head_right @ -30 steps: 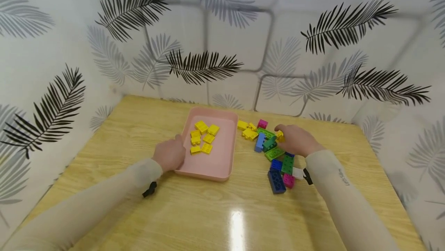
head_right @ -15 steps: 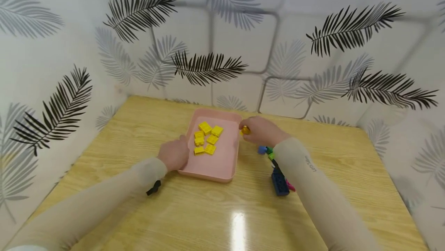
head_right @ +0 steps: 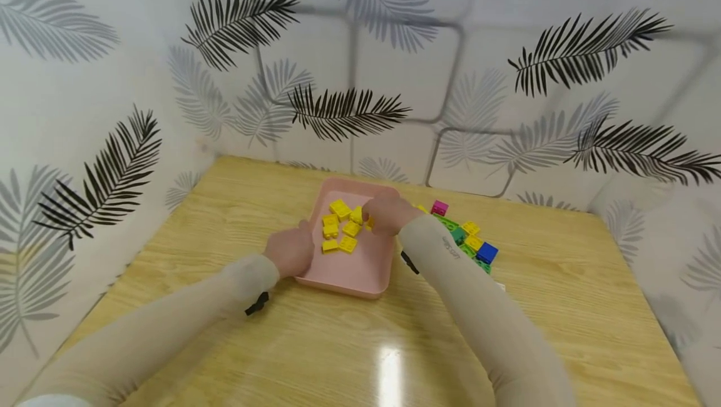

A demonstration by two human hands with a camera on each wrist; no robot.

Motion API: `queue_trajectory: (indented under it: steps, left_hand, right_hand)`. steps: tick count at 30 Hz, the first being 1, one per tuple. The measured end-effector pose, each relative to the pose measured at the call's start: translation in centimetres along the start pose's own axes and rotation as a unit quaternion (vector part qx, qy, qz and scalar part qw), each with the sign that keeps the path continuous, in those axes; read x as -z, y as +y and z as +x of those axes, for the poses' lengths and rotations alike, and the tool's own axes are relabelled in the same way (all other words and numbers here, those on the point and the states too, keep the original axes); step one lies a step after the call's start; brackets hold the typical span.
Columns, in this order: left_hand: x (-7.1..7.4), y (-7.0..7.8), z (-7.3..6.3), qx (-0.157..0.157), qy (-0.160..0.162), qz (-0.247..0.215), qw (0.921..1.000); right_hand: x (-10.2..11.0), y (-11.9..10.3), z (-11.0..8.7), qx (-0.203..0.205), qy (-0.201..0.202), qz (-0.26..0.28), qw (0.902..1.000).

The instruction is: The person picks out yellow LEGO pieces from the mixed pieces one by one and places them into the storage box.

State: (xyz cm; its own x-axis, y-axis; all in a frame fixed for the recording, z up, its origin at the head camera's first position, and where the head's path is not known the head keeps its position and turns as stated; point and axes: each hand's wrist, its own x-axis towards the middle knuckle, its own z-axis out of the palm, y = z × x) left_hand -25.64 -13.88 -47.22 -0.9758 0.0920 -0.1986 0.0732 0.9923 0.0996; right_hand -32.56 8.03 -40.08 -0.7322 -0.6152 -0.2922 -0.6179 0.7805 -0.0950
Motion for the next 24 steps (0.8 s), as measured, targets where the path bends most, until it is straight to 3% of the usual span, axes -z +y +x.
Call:
queue_trajectory:
  steps: [6, 15, 24]
  left_hand:
    - [0.1, 0.1, 0.1, 0.002, -0.010, 0.001, 0.9999]
    - [0.5, 0.2, -0.1, 0.000, -0.007, 0.014, 0.9999]
    - [0.3, 0.3, -0.6, -0.005, 0.001, 0.021, 0.9998]
  right_hand:
    - [-0.7, 0.4, 0.8, -0.038, -0.023, 0.003, 0.9990]
    - [0.2, 0.6, 1.4, -0.016, -0.004, -0.015, 0.9998]
    - [0.2, 0.5, 2.2, -0.042, -0.025, -0.014, 0.9987]
